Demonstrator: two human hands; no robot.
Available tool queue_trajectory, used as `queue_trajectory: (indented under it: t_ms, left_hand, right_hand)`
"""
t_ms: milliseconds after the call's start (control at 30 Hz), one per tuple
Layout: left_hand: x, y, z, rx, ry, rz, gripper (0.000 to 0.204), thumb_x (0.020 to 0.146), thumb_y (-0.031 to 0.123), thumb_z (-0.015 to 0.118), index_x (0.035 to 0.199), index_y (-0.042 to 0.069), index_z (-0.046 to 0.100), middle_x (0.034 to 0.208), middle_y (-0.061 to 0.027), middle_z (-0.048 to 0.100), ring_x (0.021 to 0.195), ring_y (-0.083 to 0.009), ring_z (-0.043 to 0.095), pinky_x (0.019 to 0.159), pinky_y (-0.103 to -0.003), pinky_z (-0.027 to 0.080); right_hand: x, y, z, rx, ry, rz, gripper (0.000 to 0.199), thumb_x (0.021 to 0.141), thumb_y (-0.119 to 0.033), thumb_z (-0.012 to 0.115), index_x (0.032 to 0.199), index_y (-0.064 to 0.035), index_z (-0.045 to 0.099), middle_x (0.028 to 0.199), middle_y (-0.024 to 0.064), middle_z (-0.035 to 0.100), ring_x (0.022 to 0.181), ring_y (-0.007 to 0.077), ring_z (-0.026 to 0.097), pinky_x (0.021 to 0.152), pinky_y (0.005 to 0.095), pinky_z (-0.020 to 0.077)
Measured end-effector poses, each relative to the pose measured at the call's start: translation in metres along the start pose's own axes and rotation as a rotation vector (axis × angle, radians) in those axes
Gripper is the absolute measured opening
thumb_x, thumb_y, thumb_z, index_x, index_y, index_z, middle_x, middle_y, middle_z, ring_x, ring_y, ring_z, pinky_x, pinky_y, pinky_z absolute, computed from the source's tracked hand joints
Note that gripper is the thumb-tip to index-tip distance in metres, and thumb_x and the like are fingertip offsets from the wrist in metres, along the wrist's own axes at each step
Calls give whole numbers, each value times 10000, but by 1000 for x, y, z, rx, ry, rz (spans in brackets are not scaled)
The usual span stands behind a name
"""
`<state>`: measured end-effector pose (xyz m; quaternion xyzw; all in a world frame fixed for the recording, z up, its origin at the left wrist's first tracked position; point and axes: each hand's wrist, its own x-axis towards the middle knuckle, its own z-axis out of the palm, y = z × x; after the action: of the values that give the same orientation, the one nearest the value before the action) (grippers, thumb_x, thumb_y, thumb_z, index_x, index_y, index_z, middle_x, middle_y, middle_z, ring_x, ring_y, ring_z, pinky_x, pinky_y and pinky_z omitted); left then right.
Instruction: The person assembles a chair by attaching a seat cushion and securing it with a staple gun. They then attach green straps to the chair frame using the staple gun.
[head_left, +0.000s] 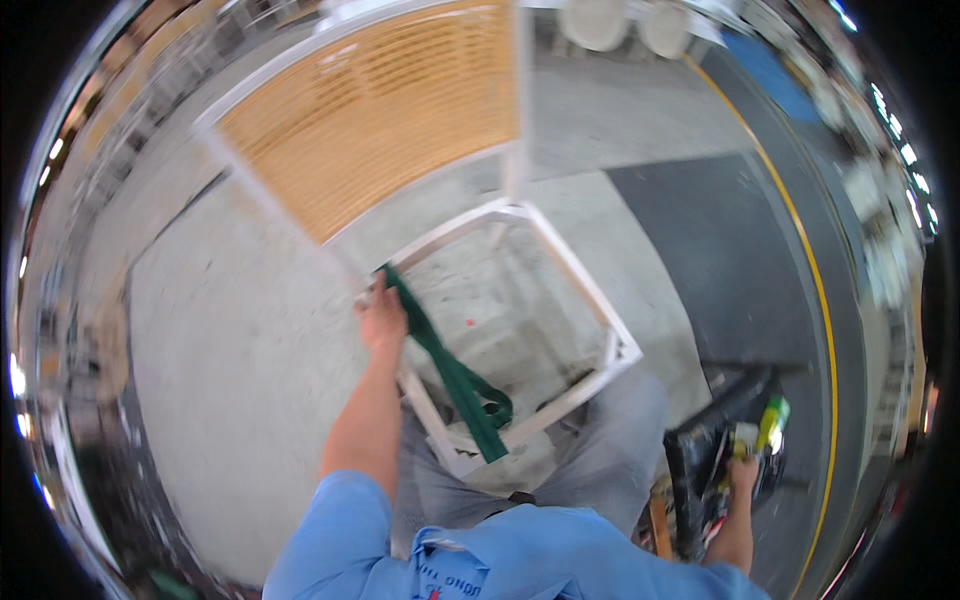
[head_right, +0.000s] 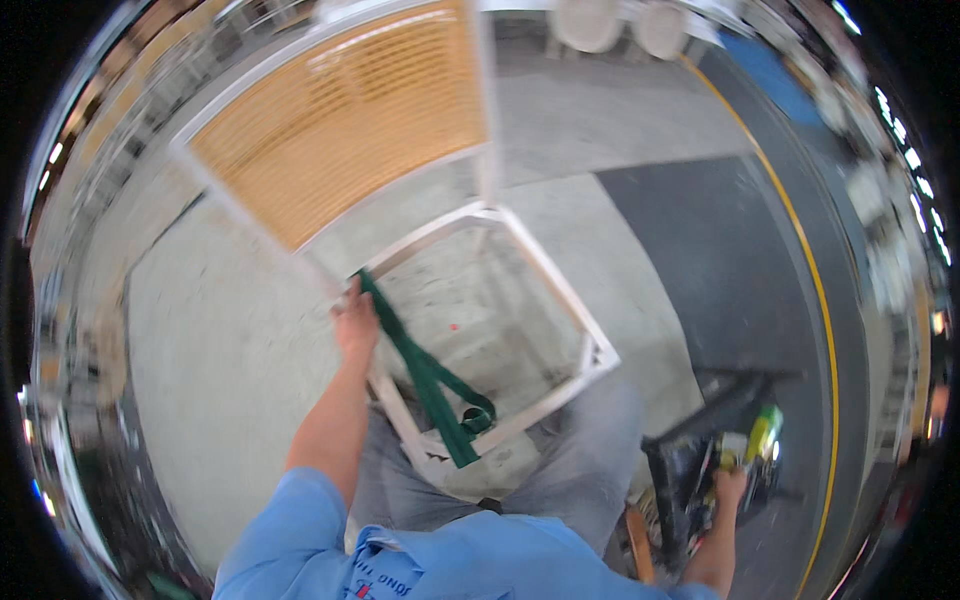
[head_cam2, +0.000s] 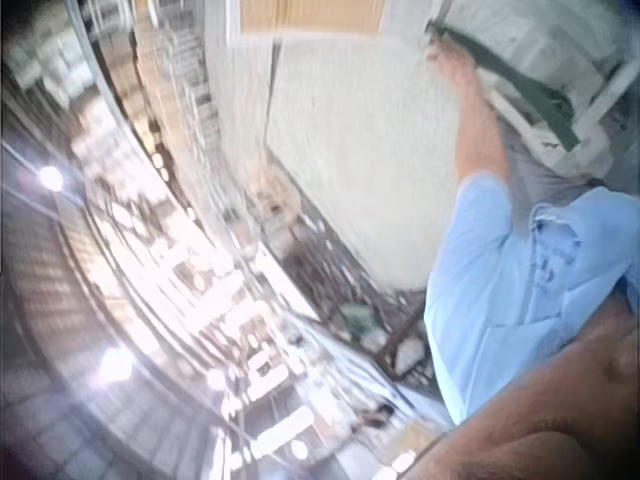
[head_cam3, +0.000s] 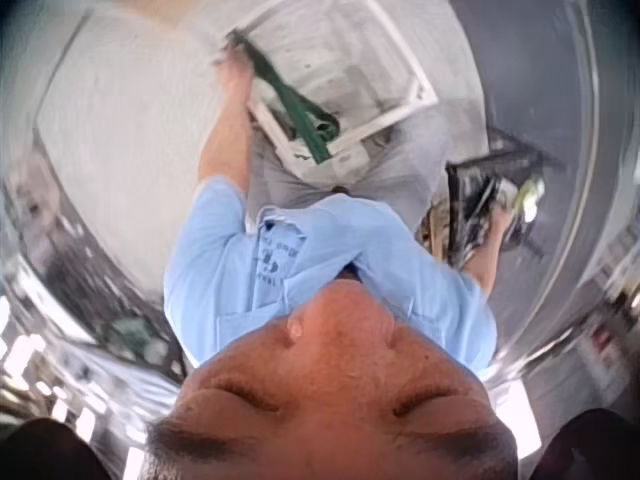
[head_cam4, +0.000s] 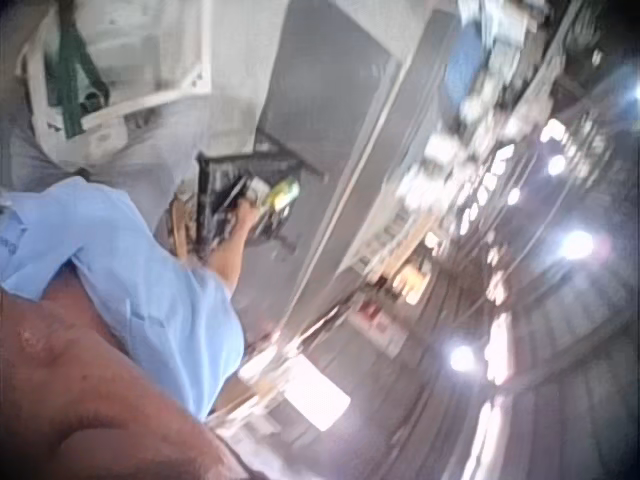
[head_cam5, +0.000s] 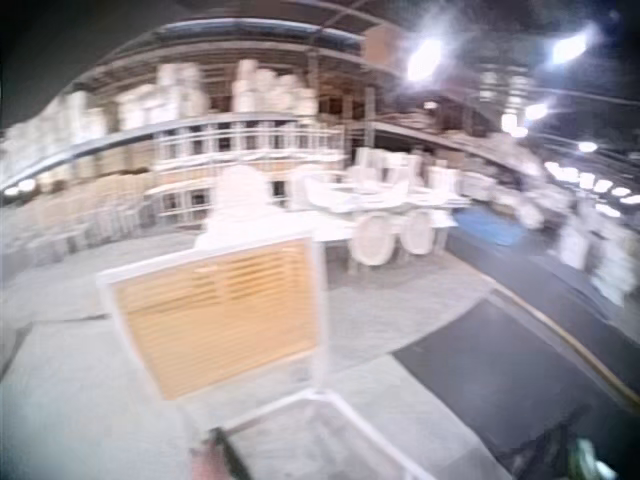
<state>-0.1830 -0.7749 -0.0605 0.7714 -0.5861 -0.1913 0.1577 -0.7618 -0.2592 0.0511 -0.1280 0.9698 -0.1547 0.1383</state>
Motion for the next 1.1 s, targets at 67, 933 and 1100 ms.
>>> queue_trajectory:
  t_ms: [67,933,1100]
  left_hand:
    - [-7,2,-4,5,108,33,458,1018,417,485,1475,418,449,1352,-262,535,1105,-416,628,928,-485,533]
    - [-23,2,-26,-275,0,-122,464,974,353,581,1429,405,510,1378,-240,400,1049,-477,609,856,-499,559]
    - [-22,-4,-23,-257,34,-120,460,967,337,589,1420,386,527,1360,-241,405,1010,-460,618,830,-488,565]
  right_hand:
    - [-4,-3,15,133,59,-89,417,647,-14,605,1062,17,634,936,115,672,843,264,641,790,370,514]
    - [-264,-605,296,327,-1143,-615,254,961,-310,674,1018,-68,622,858,33,640,522,152,574,442,306,463]
    - [-271,-611,311,267,-1110,-646,260,954,-324,686,1002,-76,623,840,31,637,511,141,562,434,304,458]
